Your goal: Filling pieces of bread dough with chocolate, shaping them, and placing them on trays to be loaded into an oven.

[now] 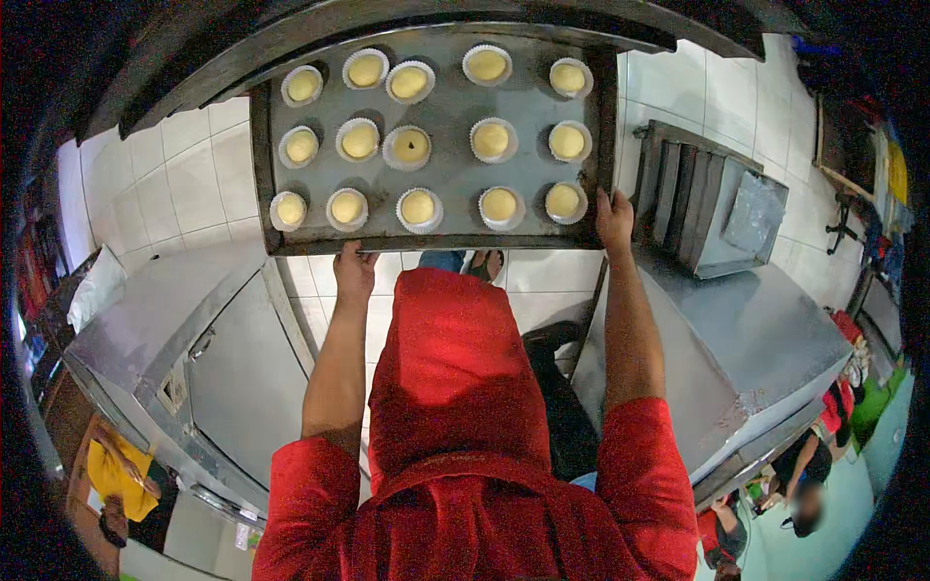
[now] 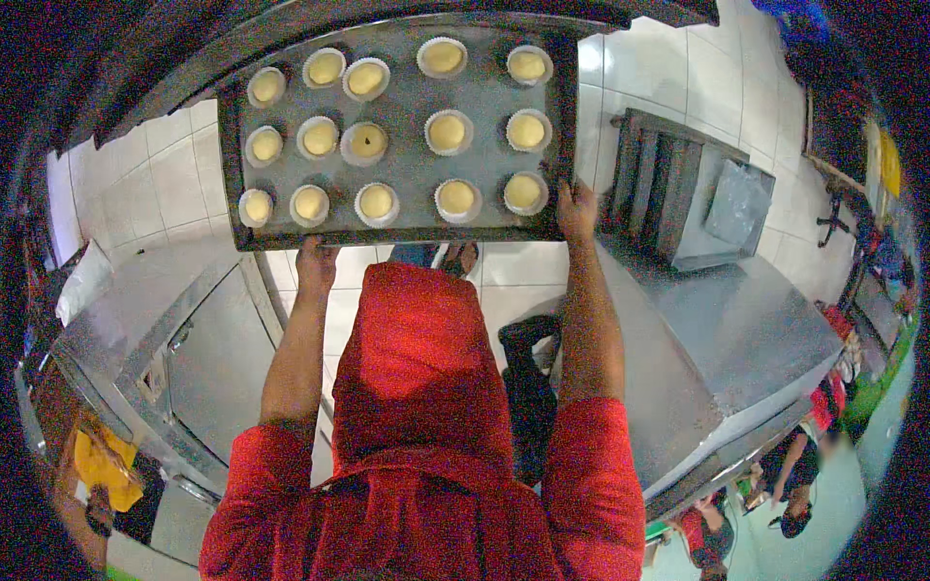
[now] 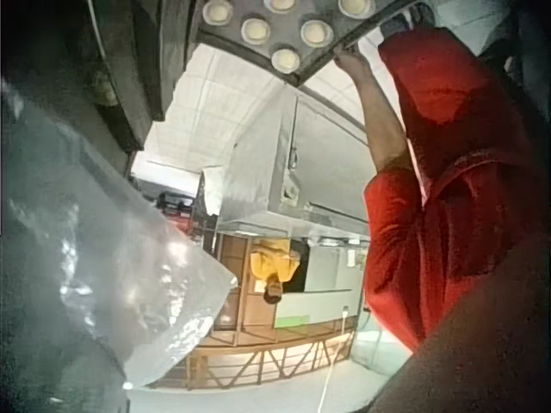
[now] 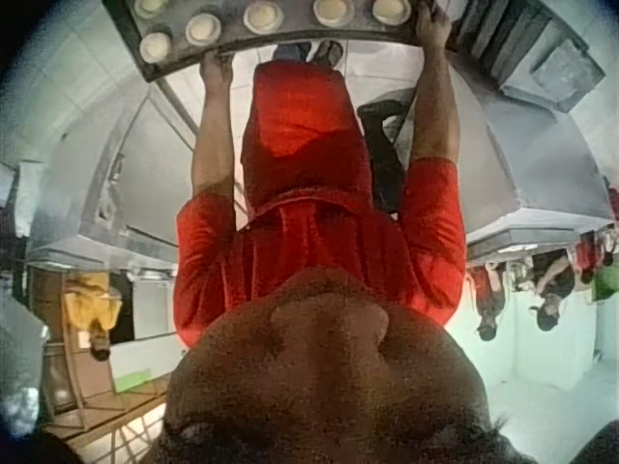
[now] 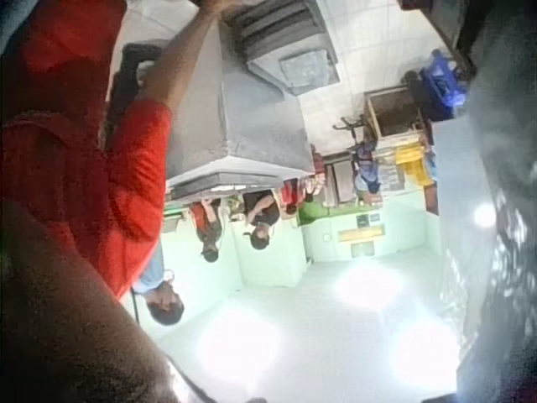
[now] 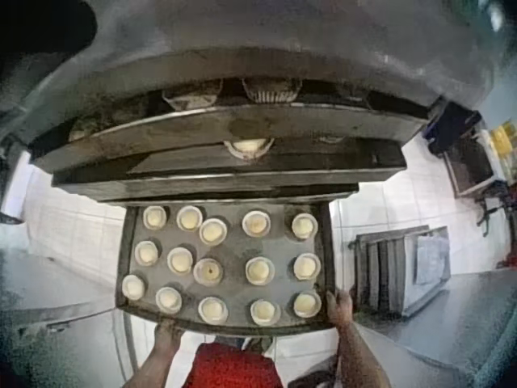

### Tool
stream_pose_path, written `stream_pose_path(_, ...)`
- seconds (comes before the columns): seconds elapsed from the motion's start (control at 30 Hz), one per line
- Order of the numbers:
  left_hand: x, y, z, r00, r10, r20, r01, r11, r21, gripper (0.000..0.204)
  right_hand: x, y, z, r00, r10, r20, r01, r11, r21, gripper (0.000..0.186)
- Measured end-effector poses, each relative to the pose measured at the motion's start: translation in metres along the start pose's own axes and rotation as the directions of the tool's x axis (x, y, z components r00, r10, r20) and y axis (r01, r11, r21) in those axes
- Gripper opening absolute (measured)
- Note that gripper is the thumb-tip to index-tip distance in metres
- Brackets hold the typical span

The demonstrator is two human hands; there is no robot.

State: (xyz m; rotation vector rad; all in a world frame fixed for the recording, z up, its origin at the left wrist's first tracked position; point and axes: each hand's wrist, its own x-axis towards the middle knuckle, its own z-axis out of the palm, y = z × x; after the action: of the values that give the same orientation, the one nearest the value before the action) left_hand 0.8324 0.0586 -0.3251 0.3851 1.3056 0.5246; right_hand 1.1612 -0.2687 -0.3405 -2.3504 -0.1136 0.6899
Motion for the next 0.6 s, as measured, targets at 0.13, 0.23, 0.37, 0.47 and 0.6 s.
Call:
stream_pose_path(0.13,0.013,0.004,-0.009,0.999,-0.036,-0.020,0.037,0.998,0.052,0.015,-0.006,-0.007,0.006,0.989,-0.110,-0.096,0.107,0.994,-0.035,0.028)
stream_pose_path(0.23,0.020,0.004,-0.013,0.995,-0.090,-0.053,0.094,0.992,0.087,0.015,-0.004,-0.001,0.003,0.987,-0.129,-0.098,0.128,0.992,-0.019,0.029)
stream_pose_path(0.37,0.023,0.000,0.013,0.999,-0.053,0.011,0.052,0.997,0.060,0.020,0.031,-0.018,-0.004,0.984,-0.137,-0.112,0.124,0.985,-0.117,0.024)
stream_pose_path(0.47,0.047,0.003,0.031,0.999,-0.036,0.035,0.035,0.999,0.021,0.024,0.060,-0.058,-0.012,0.988,-0.135,-0.075,0.145,0.977,0.153,0.026)
stream_pose_path(0.6,0.101,0.011,0.042,0.915,0.222,0.338,-0.338,0.879,0.336,0.025,0.078,-0.080,-0.006,0.984,-0.084,-0.154,0.144,0.888,0.436,0.032)
